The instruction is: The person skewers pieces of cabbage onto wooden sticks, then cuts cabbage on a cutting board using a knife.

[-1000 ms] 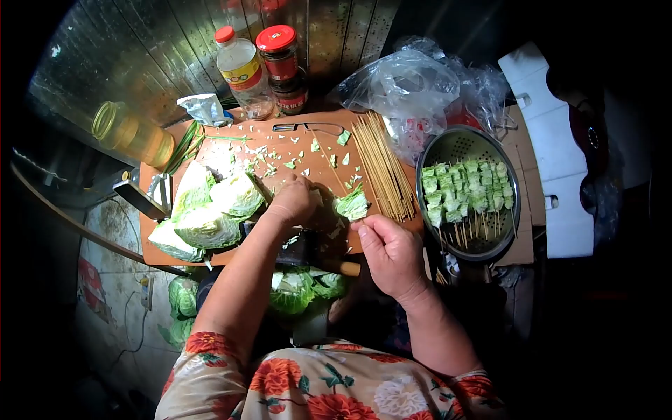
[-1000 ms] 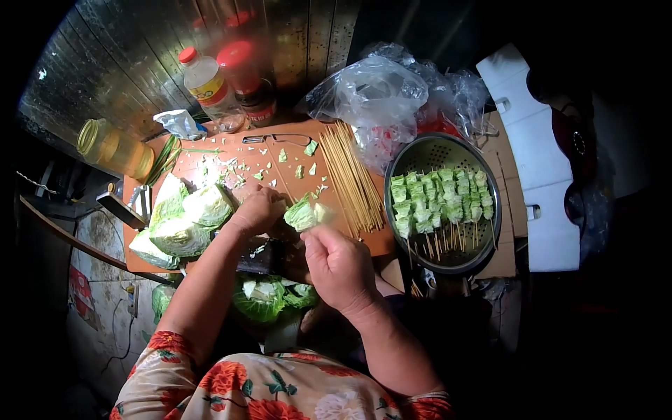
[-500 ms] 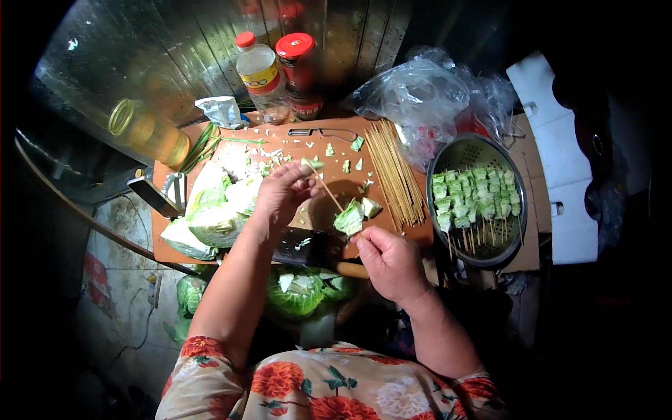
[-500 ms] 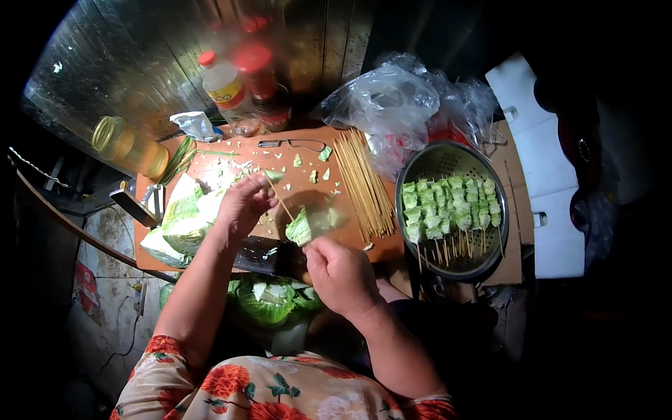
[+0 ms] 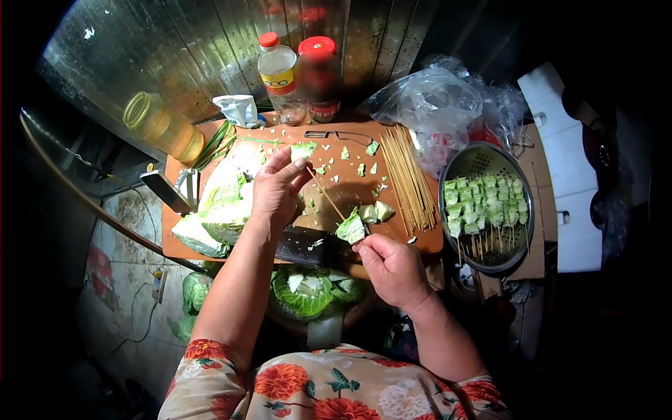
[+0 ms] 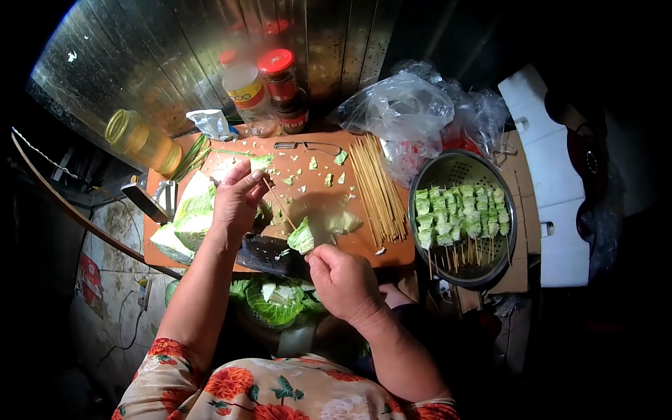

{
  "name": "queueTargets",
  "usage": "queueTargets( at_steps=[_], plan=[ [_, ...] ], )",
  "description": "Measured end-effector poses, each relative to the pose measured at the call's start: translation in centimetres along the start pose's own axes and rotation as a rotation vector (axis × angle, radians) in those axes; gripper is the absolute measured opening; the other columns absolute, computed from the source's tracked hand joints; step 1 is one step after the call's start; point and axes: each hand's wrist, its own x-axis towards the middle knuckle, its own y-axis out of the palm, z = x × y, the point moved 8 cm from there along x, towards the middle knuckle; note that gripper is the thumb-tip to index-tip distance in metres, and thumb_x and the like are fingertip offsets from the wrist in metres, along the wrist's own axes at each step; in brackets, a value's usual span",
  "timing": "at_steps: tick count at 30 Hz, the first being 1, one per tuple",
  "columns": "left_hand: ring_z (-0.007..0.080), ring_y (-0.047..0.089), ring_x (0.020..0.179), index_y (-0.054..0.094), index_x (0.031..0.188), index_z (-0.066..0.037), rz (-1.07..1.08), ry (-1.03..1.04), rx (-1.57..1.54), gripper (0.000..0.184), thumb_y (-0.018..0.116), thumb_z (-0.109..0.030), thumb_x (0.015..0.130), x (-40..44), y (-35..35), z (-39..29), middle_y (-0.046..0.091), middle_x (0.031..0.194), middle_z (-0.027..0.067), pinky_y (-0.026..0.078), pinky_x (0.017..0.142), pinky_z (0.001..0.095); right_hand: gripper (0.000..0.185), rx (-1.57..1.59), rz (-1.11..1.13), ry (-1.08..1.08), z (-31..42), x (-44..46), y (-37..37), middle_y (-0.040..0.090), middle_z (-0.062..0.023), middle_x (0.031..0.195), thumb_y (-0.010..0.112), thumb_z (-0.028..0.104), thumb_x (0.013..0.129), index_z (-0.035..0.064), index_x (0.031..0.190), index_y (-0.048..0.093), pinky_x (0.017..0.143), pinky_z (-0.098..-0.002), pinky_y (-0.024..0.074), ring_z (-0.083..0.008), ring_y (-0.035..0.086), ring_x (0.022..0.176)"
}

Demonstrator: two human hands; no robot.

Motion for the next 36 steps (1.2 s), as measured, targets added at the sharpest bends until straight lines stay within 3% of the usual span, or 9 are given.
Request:
queueTargets(
  at_steps=[4, 9, 16, 18, 22, 27, 30, 33, 36],
  plan=[
    [0.0216, 0.063, 0.096, 0.048, 0.122, 0.003, 0.04, 0.068, 0.122, 0.043, 0.067, 0.004, 0.084, -0.5, 1.1, -0.6, 0.059, 0.114, 0.0115, 0.056, 0.081, 0.0336, 0.014, 0.029, -0.012, 0.015, -0.2, 0.0, 0.1, 0.066, -0.0175, 0.077, 0.059, 0.016, 0.089, 0.0041, 0.089, 0.066, 0.064, -0.0378, 0.0512, -0.034, 0.066, 0.073],
    [0.0172, 0.064, 0.089, 0.056, 0.109, -0.005, 0.097, 0.095, 0.187, 0.029, 0.067, 0.005, 0.084, -1.1, 2.4, -1.0, 0.059, 0.102, 0.0044, 0.055, 0.075, 0.0309, 0.014, 0.066, -0.032, 0.008, -0.1, -0.5, -0.4, 0.067, -0.0158, 0.078, 0.058, 0.014, 0.09, 0.0022, 0.09, 0.065, 0.065, -0.0348, 0.0514, -0.0301, 0.068, 0.073],
    [0.0188, 0.065, 0.086, 0.057, 0.106, -0.004, 0.17, 0.064, 0.321, 0.023, 0.065, 0.004, 0.085, -2.2, 3.4, -0.7, 0.061, 0.1, 0.0055, 0.056, 0.074, 0.0319, 0.014, 0.152, -0.061, -0.018, -0.5, -0.9, -0.6, 0.067, -0.0142, 0.075, 0.057, 0.012, 0.09, 0.0014, 0.09, 0.066, 0.063, -0.0323, 0.0505, -0.0251, 0.067, 0.067],
    [0.0197, 0.065, 0.085, 0.058, 0.105, -0.002, 0.409, -0.068, 0.283, 0.018, 0.064, 0.001, 0.088, -3.1, 4.7, 1.1, 0.064, 0.096, 0.0069, 0.056, 0.074, 0.0331, 0.016, 0.175, -0.078, 0.006, -0.5, -0.6, -0.9, 0.065, -0.0068, 0.073, 0.056, 0.011, 0.092, -0.0012, 0.09, 0.067, 0.064, -0.0261, 0.0473, -0.0099, 0.059, 0.068],
    [0.0126, 0.063, 0.082, 0.063, 0.102, -0.001, 0.489, -0.093, 0.305, 0.016, 0.068, -0.005, 0.088, -6.4, 6.7, 3.2, 0.068, 0.092, 0.0058, 0.051, 0.073, 0.0261, 0.016, 0.151, -0.14, 0.049, -1.2, -0.3, -1.5, 0.063, -0.006, 0.068, 0.057, 0.011, 0.092, -0.0004, 0.088, 0.068, 0.06, -0.0272, 0.0464, -0.01, 0.057, 0.063],
    [0.0136, 0.063, 0.088, 0.063, 0.1, -0.004, 0.483, -0.129, 0.354, 0.015, 0.068, -0.001, 0.086, -6.8, 7.0, 3.6, 0.066, 0.096, 0.0043, 0.052, 0.077, 0.0278, 0.015, 0.102, -0.15, 0.062, -1.3, -0.6, -1.7, 0.063, -0.0063, 0.068, 0.058, 0.011, 0.091, -0.0003, 0.089, 0.068, 0.06, -0.0272, 0.0464, -0.0104, 0.057, 0.063],
    [0.0142, 0.063, 0.092, 0.063, 0.104, -0.003, 0.489, -0.092, 0.352, 0.018, 0.068, -0.003, 0.087, -6.7, 7.3, 3.6, 0.066, 0.101, 0.0046, 0.052, 0.08, 0.0291, 0.015, 0.08, -0.159, 0.061, -1.3, -0.2, -2.2, 0.063, -0.006, 0.068, 0.058, 0.011, 0.091, 0.0, 0.089, 0.068, 0.061, -0.027, 0.0463, -0.0104, 0.057, 0.063],
    [0.0152, 0.058, 0.106, 0.058, 0.121, 0.0, 0.479, 0.004, 0.26, 0.03, 0.063, -0.007, 0.092, -6.1, 7.8, 3.1, 0.064, 0.111, 0.008, 0.045, 0.096, 0.0292, 0.016, 0.104, -0.21, 0.057, -1.5, 0.2, -3.3, 0.064, -0.009, 0.07, 0.056, 0.012, 0.091, 0.0008, 0.09, 0.068, 0.062, -0.0295, 0.0479, -0.0146, 0.061, 0.064],
    [0.0176, 0.06, 0.107, 0.06, 0.12, -0.001, 0.3, 0.148, 0.427, 0.029, 0.063, -0.012, 0.092, -4.4, 6.8, 2.5, 0.065, 0.112, 0.0081, 0.047, 0.092, 0.0322, 0.018, 0.221, -0.283, 0.122, -2.8, 0.0, -4.9, 0.066, -0.0095, 0.073, 0.055, 0.014, 0.093, 0.0015, 0.092, 0.068, 0.063, -0.0287, 0.048, -0.0139, 0.062, 0.066]
  ],
)
